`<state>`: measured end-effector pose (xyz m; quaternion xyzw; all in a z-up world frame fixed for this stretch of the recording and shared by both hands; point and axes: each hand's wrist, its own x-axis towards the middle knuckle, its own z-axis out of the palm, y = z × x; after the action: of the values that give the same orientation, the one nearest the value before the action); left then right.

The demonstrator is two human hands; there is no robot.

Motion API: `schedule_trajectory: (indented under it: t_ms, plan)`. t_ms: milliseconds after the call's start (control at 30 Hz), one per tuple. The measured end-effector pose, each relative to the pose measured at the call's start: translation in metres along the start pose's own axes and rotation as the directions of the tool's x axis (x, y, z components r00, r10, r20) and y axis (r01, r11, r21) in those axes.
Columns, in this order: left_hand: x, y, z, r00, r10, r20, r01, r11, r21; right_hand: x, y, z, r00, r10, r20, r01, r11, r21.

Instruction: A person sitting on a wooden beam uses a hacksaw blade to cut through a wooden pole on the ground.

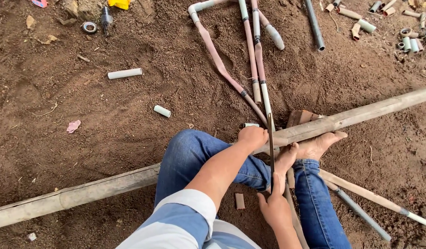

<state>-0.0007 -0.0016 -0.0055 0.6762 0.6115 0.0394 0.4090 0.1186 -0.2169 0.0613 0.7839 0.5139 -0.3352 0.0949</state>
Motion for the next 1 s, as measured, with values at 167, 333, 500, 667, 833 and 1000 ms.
schedule_trajectory:
  t_ms: [167,333,500,667,833,1000]
  plan:
    - [-0.001,0.000,0.006,0.999,0.007,-0.038,-0.007,1.000,0.006,0.017,-0.021,-0.012,1.000,-0.029,-0.011,0.028,0.999,-0.021]
    - [0.004,-0.002,0.006,1.000,-0.018,0.001,0.018,1.000,-0.003,0.000,-0.008,-0.002,1.000,-0.011,0.019,0.010,1.000,0.018]
    - [0.009,-0.003,0.010,1.000,0.000,-0.009,0.000,1.000,0.029,-0.010,0.015,0.013,0.995,-0.102,-0.017,0.102,0.994,0.040]
    - [0.004,-0.009,0.008,0.997,0.072,-0.030,-0.072,0.997,0.012,0.001,-0.015,-0.010,0.979,-0.184,-0.087,0.191,0.978,0.080]
    - [-0.009,-0.006,-0.001,0.989,0.141,-0.049,-0.142,0.990,-0.010,0.009,-0.012,-0.005,0.953,-0.270,-0.139,0.280,0.958,0.060]
    - [0.006,-0.005,0.007,0.999,-0.031,-0.023,0.032,0.997,0.071,0.000,0.027,0.039,0.973,-0.212,-0.092,0.220,0.972,0.087]
